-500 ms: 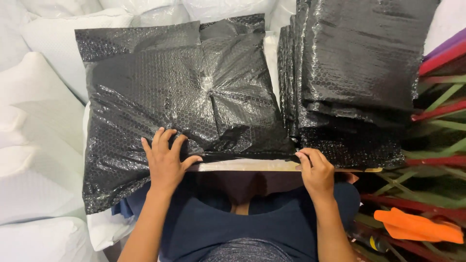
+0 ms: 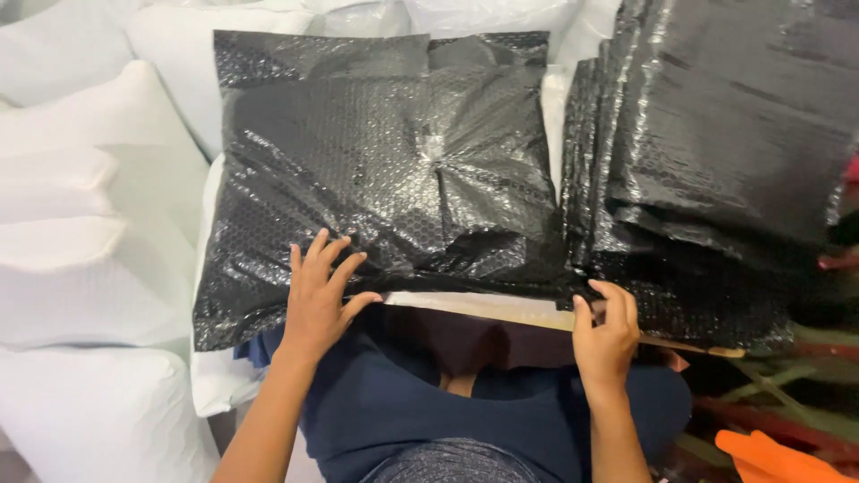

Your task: The person is wrapping a white pillow in black bubble wrap and sealing the package with tape.

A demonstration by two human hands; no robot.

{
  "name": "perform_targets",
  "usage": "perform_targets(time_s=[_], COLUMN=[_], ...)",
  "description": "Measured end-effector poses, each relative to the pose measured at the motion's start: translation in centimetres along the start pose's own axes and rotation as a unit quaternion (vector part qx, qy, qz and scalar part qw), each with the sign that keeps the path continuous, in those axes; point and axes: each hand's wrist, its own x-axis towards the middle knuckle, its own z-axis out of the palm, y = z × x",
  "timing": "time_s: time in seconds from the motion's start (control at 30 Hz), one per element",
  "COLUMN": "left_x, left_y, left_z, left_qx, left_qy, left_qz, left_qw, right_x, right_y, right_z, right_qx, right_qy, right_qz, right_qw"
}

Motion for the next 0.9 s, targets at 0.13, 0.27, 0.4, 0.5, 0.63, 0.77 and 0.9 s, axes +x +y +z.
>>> perform_targets(time_s=[0.13, 0.27, 0.4, 0.5, 0.63, 0.77, 0.9], left_x=[-5.3, -10.8, -17.2, -21.5, -20.5, -17.4, -15.2], left_y=[-4.9, -8.8, -13.4, -17.4, -17.6, -17.8, -18.9], left_z=[-3.0, -5.5, -5.3, -3.0, -2.2, -3.6, -4.8], left_qx=[-0.019, -0.011, 0.080, 0.146, 0.092, -0.044, -0.264], left_qy=[0.039, 0.170, 0.199, 0.154, 0.136, 0.129, 0.155], left_qz=[-0.008, -0.088, -0.222, -0.233, -0.232, -0.259, -0.334], left_qw=[0.999, 0.981, 0.951, 0.949, 0.959, 0.956, 0.891], right_x=[-2.5, -3.9, -2.6, -2.7, -1.9, -1.8, -1.6], right_y=[-4.3, -7.9, -13.5, -16.9, -21.5, -22.3, -22.5], right_z=[0.3, 2.6, 6.4, 11.4, 16.5, 20.7, 21.6], right_qx=[0.020, 0.005, 0.068, 0.143, 0.183, 0.097, 0.098], right_qy=[0.040, 0.020, -0.048, -0.036, -0.094, -0.156, -0.159], right_qz=[-0.049, -0.194, -0.386, -0.446, -0.505, -0.531, -0.495], right_qw=[0.998, 0.981, 0.919, 0.883, 0.838, 0.827, 0.849])
